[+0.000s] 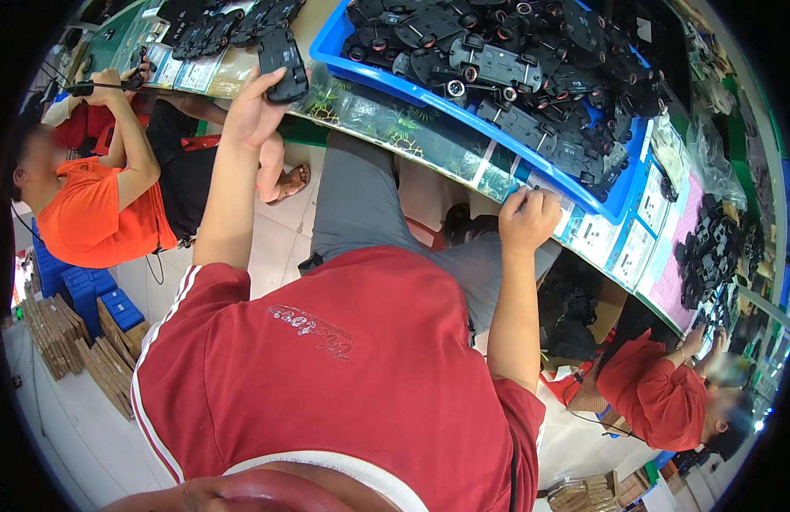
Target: The person assembles black plastic housing components by hand at a factory workbench, taking parts from a blue bin and fitting them together into housing units.
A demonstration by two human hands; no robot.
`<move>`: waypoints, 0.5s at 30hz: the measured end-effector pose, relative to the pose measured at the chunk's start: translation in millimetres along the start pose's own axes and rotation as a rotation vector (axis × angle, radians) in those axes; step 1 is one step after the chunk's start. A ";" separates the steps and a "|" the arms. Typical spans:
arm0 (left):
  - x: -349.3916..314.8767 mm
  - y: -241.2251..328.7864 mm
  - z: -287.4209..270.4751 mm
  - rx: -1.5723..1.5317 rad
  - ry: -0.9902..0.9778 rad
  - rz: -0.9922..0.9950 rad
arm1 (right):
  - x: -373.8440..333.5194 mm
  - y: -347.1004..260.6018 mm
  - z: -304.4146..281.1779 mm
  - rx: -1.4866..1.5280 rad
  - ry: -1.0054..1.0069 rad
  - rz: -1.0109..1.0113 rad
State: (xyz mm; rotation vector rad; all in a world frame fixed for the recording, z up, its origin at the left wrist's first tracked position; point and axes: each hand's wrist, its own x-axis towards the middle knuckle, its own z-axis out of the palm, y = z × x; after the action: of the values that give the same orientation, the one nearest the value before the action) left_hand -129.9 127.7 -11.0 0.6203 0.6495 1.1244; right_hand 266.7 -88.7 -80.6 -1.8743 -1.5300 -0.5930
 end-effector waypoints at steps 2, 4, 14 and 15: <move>18.1 6.8 4.7 0.287 0.087 0.104 | -1.1 0.6 0.2 -0.002 -0.018 0.015; 49.7 14.6 -1.1 0.369 0.050 0.182 | -0.5 0.3 2.9 -0.013 0.005 0.009; 190.4 40.6 21.9 0.595 0.313 0.167 | -3.2 4.2 2.5 -0.064 0.012 -0.022; 203.6 35.1 22.3 0.601 0.357 0.224 | -4.5 5.7 2.1 -0.071 -0.004 -0.026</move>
State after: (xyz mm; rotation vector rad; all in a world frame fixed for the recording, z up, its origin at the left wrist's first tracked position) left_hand -75.1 327.9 -2.0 1.0325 1.2740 1.2643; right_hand 271.2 -91.0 -86.3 -1.9120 -1.5565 -0.6637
